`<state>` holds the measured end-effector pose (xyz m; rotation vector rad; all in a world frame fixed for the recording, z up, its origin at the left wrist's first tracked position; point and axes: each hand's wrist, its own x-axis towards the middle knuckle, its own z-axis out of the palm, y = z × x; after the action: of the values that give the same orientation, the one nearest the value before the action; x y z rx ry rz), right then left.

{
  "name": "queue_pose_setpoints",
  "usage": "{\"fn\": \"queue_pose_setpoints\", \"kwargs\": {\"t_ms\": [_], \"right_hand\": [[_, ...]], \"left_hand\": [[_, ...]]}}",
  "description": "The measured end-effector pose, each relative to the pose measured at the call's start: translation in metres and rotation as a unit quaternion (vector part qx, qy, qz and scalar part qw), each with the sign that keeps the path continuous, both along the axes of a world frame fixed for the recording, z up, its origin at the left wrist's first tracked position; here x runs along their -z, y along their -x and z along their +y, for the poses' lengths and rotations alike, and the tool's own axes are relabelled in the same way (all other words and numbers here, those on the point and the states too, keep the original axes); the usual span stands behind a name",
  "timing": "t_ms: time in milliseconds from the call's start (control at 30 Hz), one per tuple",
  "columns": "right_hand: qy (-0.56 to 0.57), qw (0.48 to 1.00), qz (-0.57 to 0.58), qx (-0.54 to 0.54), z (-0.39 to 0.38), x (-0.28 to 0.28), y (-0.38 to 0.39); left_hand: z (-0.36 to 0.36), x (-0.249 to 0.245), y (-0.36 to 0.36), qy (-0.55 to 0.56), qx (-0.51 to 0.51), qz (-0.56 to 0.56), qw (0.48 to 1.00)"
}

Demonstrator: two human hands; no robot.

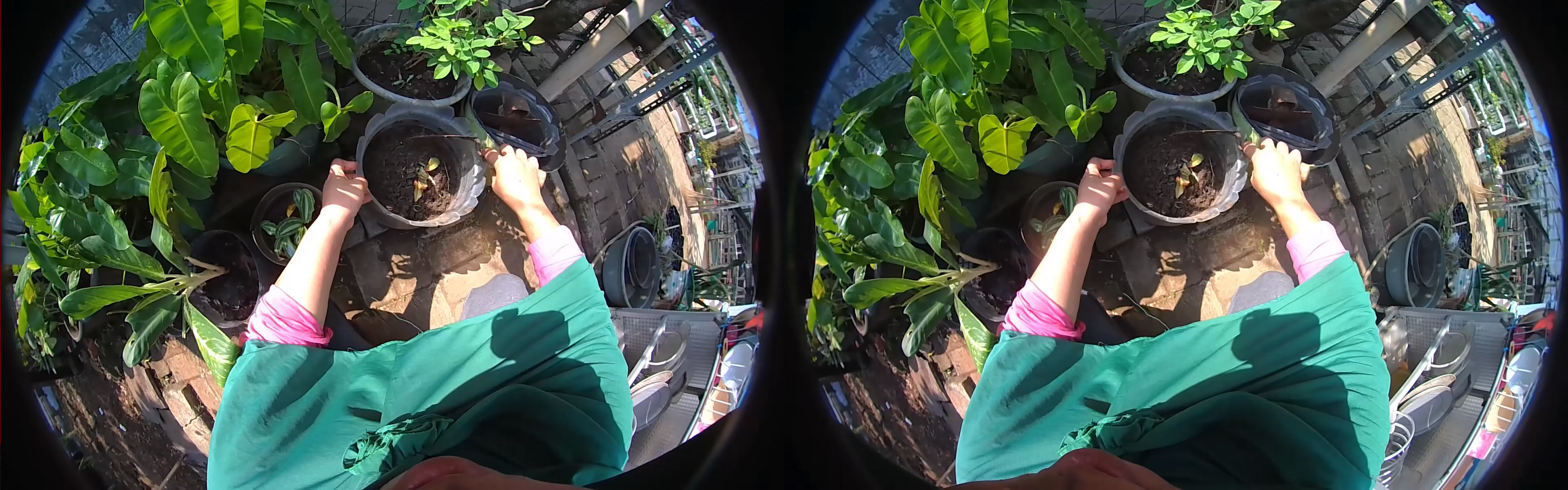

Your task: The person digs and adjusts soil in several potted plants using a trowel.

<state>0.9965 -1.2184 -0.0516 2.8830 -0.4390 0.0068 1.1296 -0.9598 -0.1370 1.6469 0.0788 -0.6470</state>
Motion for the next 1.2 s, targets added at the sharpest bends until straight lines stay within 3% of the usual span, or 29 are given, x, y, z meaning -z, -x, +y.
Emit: {"fn": "queue_pose_setpoints", "kwargs": {"t_ms": [167, 233, 300, 367, 500, 567, 633, 667, 700, 800, 833, 900, 933, 1033, 1100, 1167, 1200], "right_hand": [[-0.053, 0.998, -0.040, 0.004, -0.014, -0.004, -0.003], [-0.188, 0.979, -0.079, -0.002, -0.016, -0.012, -0.001], [-0.215, 0.974, -0.069, -0.001, -0.026, -0.022, 0.000], [-0.429, 0.895, -0.096, 0.077, -0.033, -0.035, -0.003], [-0.255, 0.957, -0.112, 0.077, -0.059, -0.037, -0.030], [-0.233, 0.961, -0.088, 0.122, -0.038, -0.050, -0.047], [-0.044, 0.994, -0.097, 0.009, -0.033, -0.044, -0.067], [0.002, 0.999, -0.051, 0.008, -0.032, -0.043, -0.074], [0.002, 0.999, -0.053, 0.006, -0.023, -0.048, -0.084], [0.024, 0.996, 0.084, 0.015, -0.007, -0.041, -0.122], [0.053, 0.995, 0.039, -0.077, -0.021, -0.012, -0.132], [0.129, 0.989, -0.017, -0.068, -0.019, 0.016, -0.147], [0.023, 0.998, 0.052, 0.029, 0.014, -0.012, -0.146], [0.036, 0.999, -0.039, 0.003, 0.011, 0.005, -0.156], [0.038, 0.998, 0.007, 0.050, 0.000, -0.004, -0.159], [0.039, 0.997, -0.068, -0.008, -0.029, 0.007, -0.149], [0.063, 0.997, -0.028, -0.037, -0.034, -0.005, -0.142]], "left_hand": [[0.000, 0.002, 0.001, -0.014, 0.005, -0.014, 1.000], [0.002, -0.004, 0.000, 0.025, -0.001, 0.025, 0.999], [0.001, 0.001, -0.001, 0.020, -0.005, 0.017, 1.000], [0.001, 0.003, -0.002, 0.010, -0.004, 0.006, 1.000], [0.001, 0.005, -0.002, 0.010, -0.003, 0.010, 1.000], [0.000, 0.006, -0.003, 0.009, -0.005, 0.005, 1.000], [-0.001, 0.000, -0.002, 0.005, -0.009, 0.008, 1.000], [-0.001, -0.002, -0.001, 0.000, -0.011, 0.015, 1.000], [-0.001, -0.002, -0.002, 0.000, -0.012, 0.013, 1.000], [0.000, -0.001, -0.001, -0.001, -0.012, 0.017, 1.000], [-0.001, -0.002, -0.001, 0.000, -0.011, 0.018, 1.000], [-0.001, -0.003, -0.004, 0.003, -0.010, 0.017, 1.000], [-0.001, -0.002, -0.004, 0.005, -0.006, 0.016, 1.000], [0.001, -0.003, -0.005, 0.013, -0.002, 0.021, 1.000], [0.002, -0.001, -0.005, 0.017, 0.004, 0.029, 0.999], [0.004, 0.002, -0.006, 0.043, 0.004, 0.037, 0.998], [0.005, 0.000, -0.008, 0.044, 0.003, 0.037, 0.998]]}}
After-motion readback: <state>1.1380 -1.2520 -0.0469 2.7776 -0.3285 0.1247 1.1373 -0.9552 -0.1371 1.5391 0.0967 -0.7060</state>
